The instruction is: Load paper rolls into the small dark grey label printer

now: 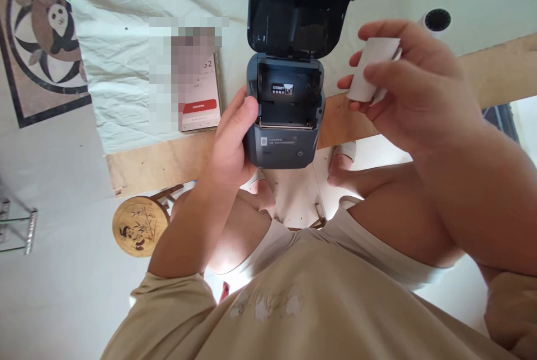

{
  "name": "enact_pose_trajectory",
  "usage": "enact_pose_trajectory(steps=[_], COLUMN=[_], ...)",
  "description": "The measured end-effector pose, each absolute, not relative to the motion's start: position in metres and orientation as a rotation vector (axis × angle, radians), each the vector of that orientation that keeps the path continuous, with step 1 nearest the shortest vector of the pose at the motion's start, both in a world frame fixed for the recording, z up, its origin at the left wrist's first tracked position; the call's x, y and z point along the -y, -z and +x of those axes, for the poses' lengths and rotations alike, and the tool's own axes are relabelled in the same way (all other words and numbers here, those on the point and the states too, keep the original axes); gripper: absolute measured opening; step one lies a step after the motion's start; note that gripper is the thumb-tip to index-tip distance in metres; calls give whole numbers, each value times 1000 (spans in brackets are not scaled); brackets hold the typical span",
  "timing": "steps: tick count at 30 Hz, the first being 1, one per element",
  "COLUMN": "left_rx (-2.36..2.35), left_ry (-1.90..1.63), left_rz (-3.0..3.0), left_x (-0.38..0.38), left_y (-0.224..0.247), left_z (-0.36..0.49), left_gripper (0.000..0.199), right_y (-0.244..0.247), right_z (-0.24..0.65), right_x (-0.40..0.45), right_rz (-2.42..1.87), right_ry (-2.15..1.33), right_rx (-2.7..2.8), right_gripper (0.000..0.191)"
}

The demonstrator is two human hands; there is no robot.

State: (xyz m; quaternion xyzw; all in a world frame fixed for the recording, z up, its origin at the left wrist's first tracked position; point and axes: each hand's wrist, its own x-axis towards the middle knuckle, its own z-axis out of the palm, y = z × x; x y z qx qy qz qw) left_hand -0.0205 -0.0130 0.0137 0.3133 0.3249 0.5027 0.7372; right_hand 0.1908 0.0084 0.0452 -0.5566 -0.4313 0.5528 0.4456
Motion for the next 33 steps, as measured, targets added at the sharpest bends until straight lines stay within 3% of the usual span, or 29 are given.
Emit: enact_pose_trajectory(steps=[7, 10, 14, 17, 21, 26, 33], left_rx=[-782, -867, -852, -837, -803, -742, -745], left_ry=[-1127, -1145, -1145, -1112, -1113, -1130, -1118], left_rz=[778, 807, 852, 857, 826, 796, 916], left_x=[12, 14, 15, 15, 16, 18, 15], left_y=[-11, -14, -16, -15, -17, -19, -12], left_z=[-19, -16, -16, -19, -20, -18, -25], left_gripper=[29, 28, 32, 30, 26, 26, 41], right_y=[-48, -44, -45, -44, -38, -38, -37], right_z=[183, 175, 159, 151, 151, 155, 150], right_x=[3, 2, 4, 4, 1, 4, 23], right_rz=[-1026, -918, -1101, -1248, -1121, -939, -768], right_ry=[-478, -360, -107, -41, 29, 101, 50], right_rx=[1822, 1991, 2088, 2081, 2074, 2063, 2204], right_gripper=[60, 59, 52, 35, 20, 15, 9])
